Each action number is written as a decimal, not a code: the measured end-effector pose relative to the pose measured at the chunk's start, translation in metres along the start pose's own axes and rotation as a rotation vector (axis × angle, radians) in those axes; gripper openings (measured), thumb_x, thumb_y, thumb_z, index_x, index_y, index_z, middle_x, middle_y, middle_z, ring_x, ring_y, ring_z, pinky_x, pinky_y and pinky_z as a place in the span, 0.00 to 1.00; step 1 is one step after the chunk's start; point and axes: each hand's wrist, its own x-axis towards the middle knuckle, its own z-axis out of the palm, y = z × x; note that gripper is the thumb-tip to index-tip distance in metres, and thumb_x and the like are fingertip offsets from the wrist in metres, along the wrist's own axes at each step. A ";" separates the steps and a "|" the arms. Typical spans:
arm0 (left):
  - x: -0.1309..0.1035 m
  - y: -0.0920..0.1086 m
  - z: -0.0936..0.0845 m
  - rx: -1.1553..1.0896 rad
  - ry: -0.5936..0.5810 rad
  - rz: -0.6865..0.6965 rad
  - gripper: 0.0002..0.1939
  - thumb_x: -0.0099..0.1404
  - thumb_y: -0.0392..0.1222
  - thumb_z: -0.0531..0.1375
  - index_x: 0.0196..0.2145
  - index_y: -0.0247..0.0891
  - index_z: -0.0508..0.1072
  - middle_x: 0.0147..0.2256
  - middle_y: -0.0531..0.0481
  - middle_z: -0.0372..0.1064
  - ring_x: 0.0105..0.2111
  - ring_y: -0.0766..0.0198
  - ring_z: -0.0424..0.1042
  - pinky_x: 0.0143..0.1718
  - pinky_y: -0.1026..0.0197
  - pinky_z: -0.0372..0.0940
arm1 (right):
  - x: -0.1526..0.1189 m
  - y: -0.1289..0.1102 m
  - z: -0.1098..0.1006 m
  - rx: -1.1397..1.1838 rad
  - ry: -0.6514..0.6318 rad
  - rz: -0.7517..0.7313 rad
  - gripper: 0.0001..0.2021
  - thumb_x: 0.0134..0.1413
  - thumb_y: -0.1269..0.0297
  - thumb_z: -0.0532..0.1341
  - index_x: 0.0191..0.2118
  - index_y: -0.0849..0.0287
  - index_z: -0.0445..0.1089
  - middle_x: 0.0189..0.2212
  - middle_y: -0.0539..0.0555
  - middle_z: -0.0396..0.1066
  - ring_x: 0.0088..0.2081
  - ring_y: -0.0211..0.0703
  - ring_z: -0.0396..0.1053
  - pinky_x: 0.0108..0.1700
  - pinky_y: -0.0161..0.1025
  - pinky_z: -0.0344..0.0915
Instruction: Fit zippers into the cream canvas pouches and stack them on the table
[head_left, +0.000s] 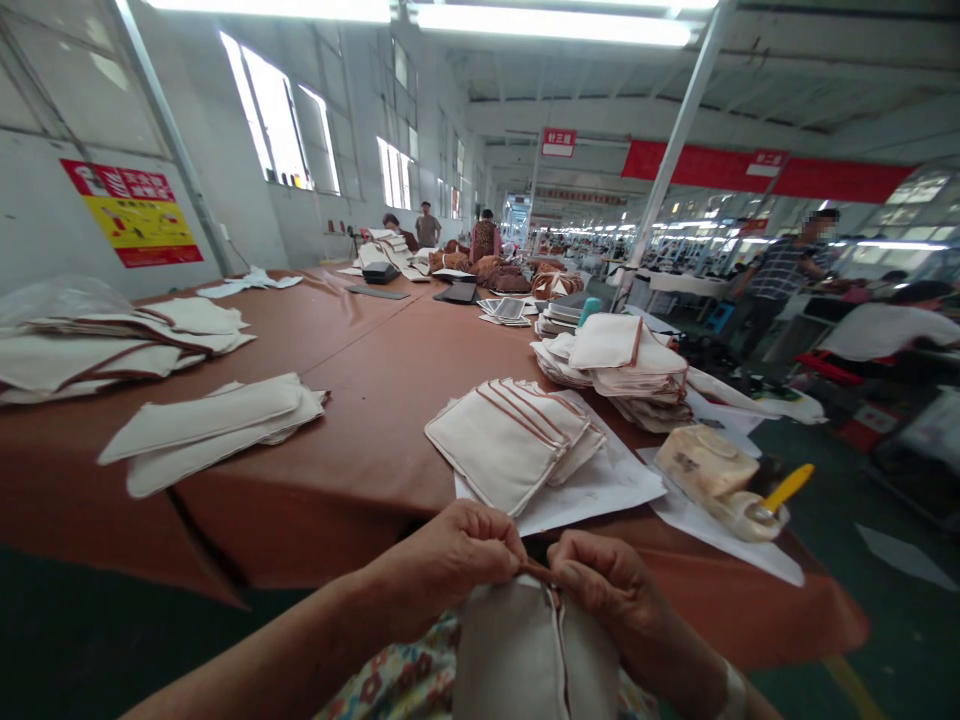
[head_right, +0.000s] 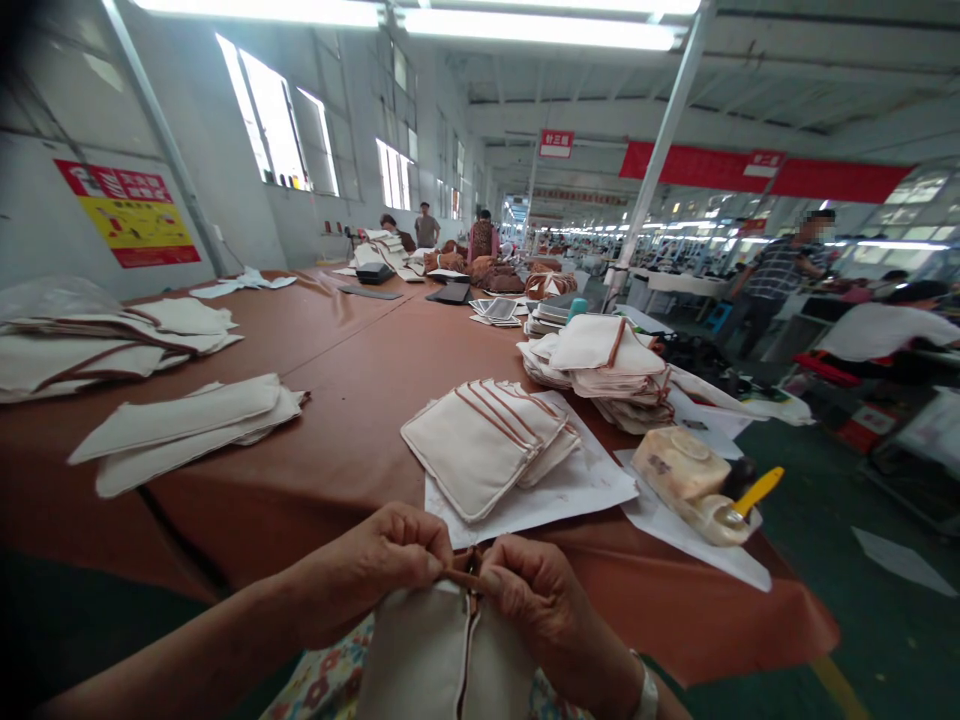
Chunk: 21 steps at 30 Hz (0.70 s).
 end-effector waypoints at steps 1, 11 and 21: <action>0.000 -0.001 0.001 0.010 0.008 0.015 0.06 0.46 0.38 0.58 0.23 0.33 0.69 0.18 0.57 0.55 0.19 0.71 0.49 0.21 0.65 0.44 | -0.001 0.001 0.000 0.012 -0.001 0.012 0.18 0.61 0.52 0.61 0.28 0.61 0.62 0.24 0.46 0.53 0.26 0.34 0.46 0.27 0.33 0.45; -0.019 -0.005 -0.011 0.886 0.123 0.583 0.07 0.66 0.34 0.55 0.36 0.36 0.74 0.31 0.50 0.67 0.29 0.68 0.63 0.31 0.67 0.58 | -0.008 -0.002 0.007 -0.006 0.002 -0.065 0.12 0.64 0.55 0.58 0.37 0.59 0.69 0.44 0.57 0.69 0.46 0.48 0.66 0.47 0.41 0.62; -0.019 -0.010 0.005 1.561 0.185 0.651 0.11 0.68 0.35 0.52 0.32 0.36 0.73 0.30 0.48 0.68 0.27 0.61 0.67 0.27 0.60 0.58 | -0.007 0.009 0.013 0.103 0.118 -0.036 0.13 0.62 0.57 0.61 0.35 0.62 0.74 0.39 0.58 0.75 0.39 0.45 0.69 0.42 0.40 0.62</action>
